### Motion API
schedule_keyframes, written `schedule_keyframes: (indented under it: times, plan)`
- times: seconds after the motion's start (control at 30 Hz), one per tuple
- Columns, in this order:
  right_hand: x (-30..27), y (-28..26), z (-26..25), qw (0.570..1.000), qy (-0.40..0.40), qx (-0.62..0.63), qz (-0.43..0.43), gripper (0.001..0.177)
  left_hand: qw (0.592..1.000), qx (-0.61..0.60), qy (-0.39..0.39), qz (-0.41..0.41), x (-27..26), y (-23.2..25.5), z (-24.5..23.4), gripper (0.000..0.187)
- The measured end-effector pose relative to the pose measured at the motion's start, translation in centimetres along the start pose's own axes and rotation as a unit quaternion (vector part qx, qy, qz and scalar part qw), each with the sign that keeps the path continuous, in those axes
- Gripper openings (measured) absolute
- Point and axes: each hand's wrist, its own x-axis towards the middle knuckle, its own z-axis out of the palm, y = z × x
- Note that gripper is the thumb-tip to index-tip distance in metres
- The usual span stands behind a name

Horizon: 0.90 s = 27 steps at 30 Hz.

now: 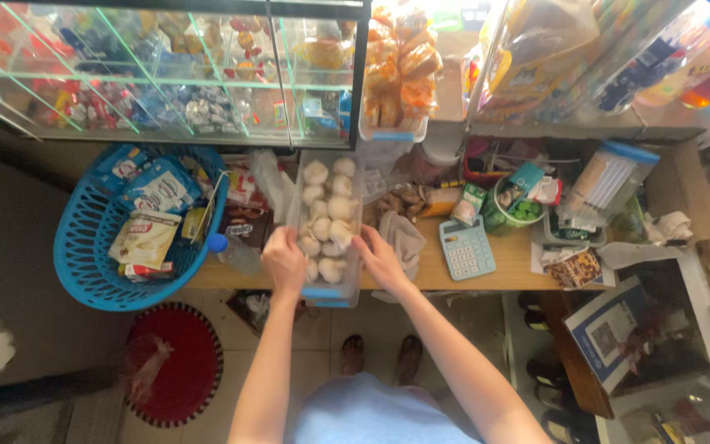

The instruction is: The person organizes garlic and ginger in a small store. They open a plastic container, transfer garlic bulbs from one container to another, then place ginger pieces into a separate container. The person closes the containers and places them on a shelf.

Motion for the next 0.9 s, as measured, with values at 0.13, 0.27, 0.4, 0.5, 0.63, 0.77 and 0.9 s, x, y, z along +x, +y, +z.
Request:
schedule_keyframes:
  times: [0.13,0.27,0.4,0.5,0.63,0.77,0.9]
  plan:
    - [-2.9,-0.7,-0.6,0.995,-0.017,0.097,0.023,0.063,0.999,-0.037,0.009,-0.034,-3.3,2.6,-2.4,0.018]
    - [-3.9,-0.5,-1.3,0.992,-0.047,0.107,-0.057,0.061,0.997,-0.061,0.034,-0.028,-4.0,4.6,-2.8,0.020]
    - [-2.5,-1.2,-3.0,0.994,-0.050,0.047,-0.087,0.053,0.997,-0.057,0.022,-0.056,-3.0,6.2,-2.4,0.020]
    - [-3.0,-2.0,-4.4,0.983,-0.043,-0.099,-0.148,0.046,0.996,-0.066,0.020,-0.057,-3.3,7.8,-3.3,0.021]
    - [-6.0,-2.7,-5.5,0.993,-0.041,0.079,-0.079,0.048,0.995,-0.061,0.009,-0.072,-5.0,10.1,-4.3,0.022]
    - [-7.4,-4.8,-6.6,0.946,-0.060,0.320,0.013,0.065,0.995,-0.075,-0.007,-0.058,-5.4,12.1,-3.1,0.022]
    - [-7.2,-6.0,-8.8,0.922,-0.044,0.383,0.032,0.076,0.989,-0.113,-0.053,-0.081,-5.3,13.7,0.0,0.023]
